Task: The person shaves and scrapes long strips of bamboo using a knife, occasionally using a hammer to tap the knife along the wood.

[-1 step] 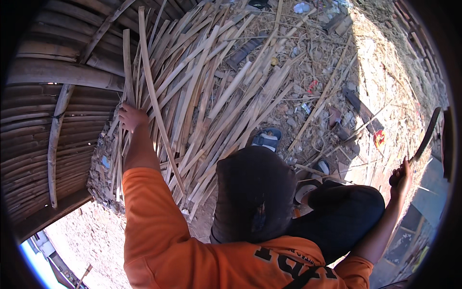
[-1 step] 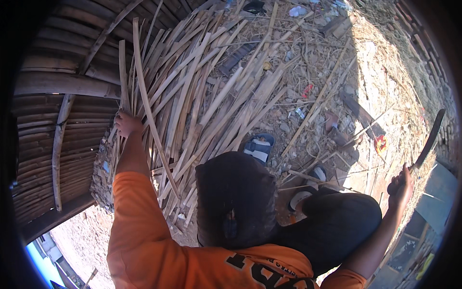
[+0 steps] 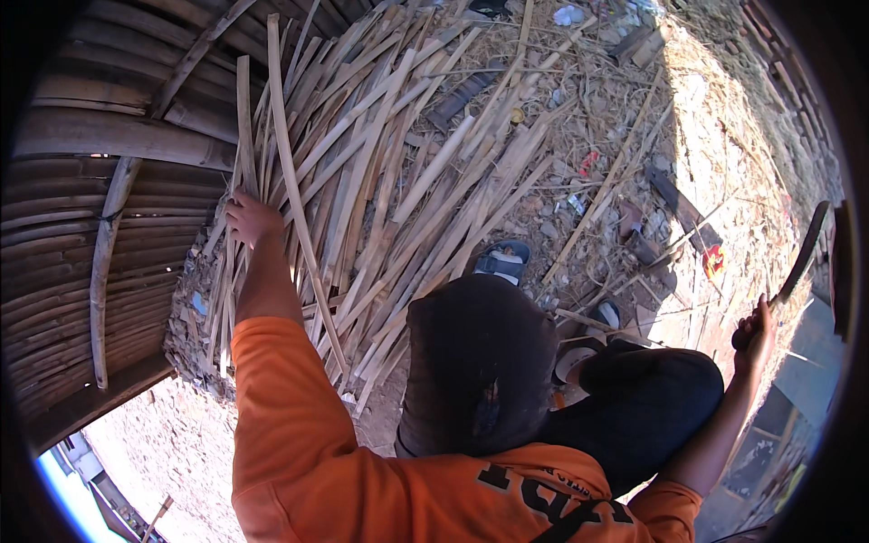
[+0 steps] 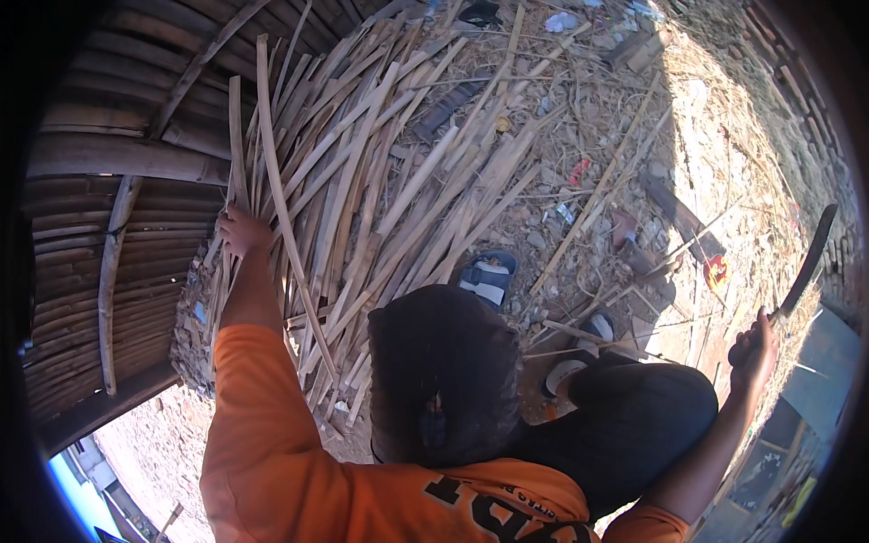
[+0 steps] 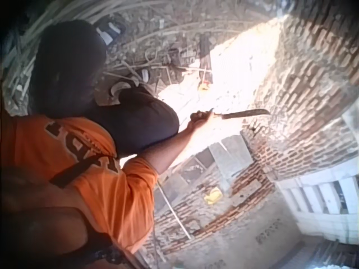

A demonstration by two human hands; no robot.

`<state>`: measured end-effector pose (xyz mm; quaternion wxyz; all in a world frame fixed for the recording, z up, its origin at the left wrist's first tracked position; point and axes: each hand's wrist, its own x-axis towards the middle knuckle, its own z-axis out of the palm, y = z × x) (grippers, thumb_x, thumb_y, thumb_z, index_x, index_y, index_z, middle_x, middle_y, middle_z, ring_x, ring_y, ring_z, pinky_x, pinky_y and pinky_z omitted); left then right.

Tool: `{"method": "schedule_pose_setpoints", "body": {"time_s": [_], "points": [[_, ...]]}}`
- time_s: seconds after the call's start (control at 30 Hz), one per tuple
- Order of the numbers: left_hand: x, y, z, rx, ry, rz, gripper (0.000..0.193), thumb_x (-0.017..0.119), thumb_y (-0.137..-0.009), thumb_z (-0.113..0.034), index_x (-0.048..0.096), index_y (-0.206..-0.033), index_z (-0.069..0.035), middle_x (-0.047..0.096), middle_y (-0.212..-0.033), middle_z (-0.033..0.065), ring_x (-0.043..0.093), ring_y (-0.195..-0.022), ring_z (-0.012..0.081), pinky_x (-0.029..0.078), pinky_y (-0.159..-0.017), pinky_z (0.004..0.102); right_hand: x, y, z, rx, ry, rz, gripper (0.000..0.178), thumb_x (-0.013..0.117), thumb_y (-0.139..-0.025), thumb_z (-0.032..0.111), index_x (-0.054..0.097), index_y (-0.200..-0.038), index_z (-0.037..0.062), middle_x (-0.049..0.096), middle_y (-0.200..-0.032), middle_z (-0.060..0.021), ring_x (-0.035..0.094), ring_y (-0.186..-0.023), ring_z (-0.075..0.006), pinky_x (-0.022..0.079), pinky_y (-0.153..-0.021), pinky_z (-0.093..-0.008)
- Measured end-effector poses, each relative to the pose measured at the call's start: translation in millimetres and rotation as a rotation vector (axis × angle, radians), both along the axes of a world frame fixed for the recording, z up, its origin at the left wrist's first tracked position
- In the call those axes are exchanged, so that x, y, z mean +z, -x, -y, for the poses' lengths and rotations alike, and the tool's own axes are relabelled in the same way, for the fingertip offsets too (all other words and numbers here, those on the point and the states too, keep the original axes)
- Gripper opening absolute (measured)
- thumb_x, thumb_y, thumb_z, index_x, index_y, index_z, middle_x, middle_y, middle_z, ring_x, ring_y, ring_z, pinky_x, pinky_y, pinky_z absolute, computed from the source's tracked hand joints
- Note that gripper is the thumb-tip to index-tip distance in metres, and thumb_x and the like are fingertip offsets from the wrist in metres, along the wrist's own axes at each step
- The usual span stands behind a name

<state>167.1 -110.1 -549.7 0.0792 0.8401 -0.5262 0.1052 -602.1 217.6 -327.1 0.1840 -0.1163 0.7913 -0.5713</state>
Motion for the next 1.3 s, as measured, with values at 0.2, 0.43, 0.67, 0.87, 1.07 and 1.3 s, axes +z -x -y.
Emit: {"method": "schedule_pose_setpoints", "body": {"time_s": [0.2,0.43,0.67,0.87,1.07,1.3], "points": [[-65,47,-44,-0.821,-0.292,-0.54,0.044,0.065,-0.089,-0.009,0.057,-0.132,-0.007,0.048,-0.143,0.0141,0.04,-0.139,0.0424,0.039,-0.109,0.0562,5,-8,14,0.063,-0.049,0.036,0.038,0.071,-0.097,0.034,0.047,-0.071,0.0204,0.033,-0.055,0.0083,0.031,-0.042,-0.0041,0.019,-0.037,-0.0242],[-70,44,-67,-0.435,-0.337,0.148,0.037,0.06,-0.095,-0.02,0.064,-0.132,-0.02,0.029,-0.159,0.0149,0.02,-0.151,0.0413,0.025,-0.118,0.0609,4,-6,6,0.049,-0.093,0.001,0.034,0.072,-0.096,0.035,0.051,-0.077,0.0172,0.04,-0.056,0.0055,0.034,-0.04,-0.0043,0.022,-0.036,-0.0238],[-65,-1,-91,-0.254,-0.481,0.138,0.028,0.058,-0.098,-0.028,0.073,-0.119,-0.018,0.008,-0.17,0.0192,0.01,-0.156,0.0453,0.023,-0.12,0.0643,-2,-2,6,0.021,-0.054,0.025,0.032,0.072,-0.097,0.034,0.051,-0.079,0.0165,0.037,-0.06,0.0072,0.033,-0.044,-0.004,0.022,-0.037,-0.0228],[-45,32,-115,-0.234,-0.429,-0.119,0.038,0.058,-0.101,-0.04,0.073,-0.113,-0.008,0.013,-0.168,0.0223,0.018,-0.153,0.0448,0.02,-0.12,0.0665,0,-10,8,0.044,-0.004,0.026,0.034,0.073,-0.096,0.034,0.05,-0.077,0.0184,0.035,-0.058,0.0081,0.032,-0.044,-0.0041,0.021,-0.038,-0.0234],[-48,30,-138,-0.203,-0.218,-0.166,0.028,0.071,-0.093,-0.024,0.07,-0.11,-0.002,0.027,-0.159,0.0222,0.033,-0.144,0.0435,0.034,-0.114,0.0578,2,-6,5,0.091,-0.002,0.114,0.036,0.071,-0.097,0.034,0.047,-0.074,0.0215,0.035,-0.058,0.009,0.031,-0.044,-0.0034,0.019,-0.038,-0.0238],[47,-25,-149,-0.45,0.079,-0.448,0.014,0.071,-0.089,-0.006,0.063,-0.096,0.003,0.059,-0.125,0.0222,0.061,-0.113,0.0396,0.052,-0.091,0.0469,6,-15,5,0.082,0.031,0.122,0.038,0.071,-0.097,0.031,0.045,-0.072,0.0211,0.034,-0.056,0.009,0.03,-0.041,-0.0041,0.019,-0.037,-0.0251]]}}
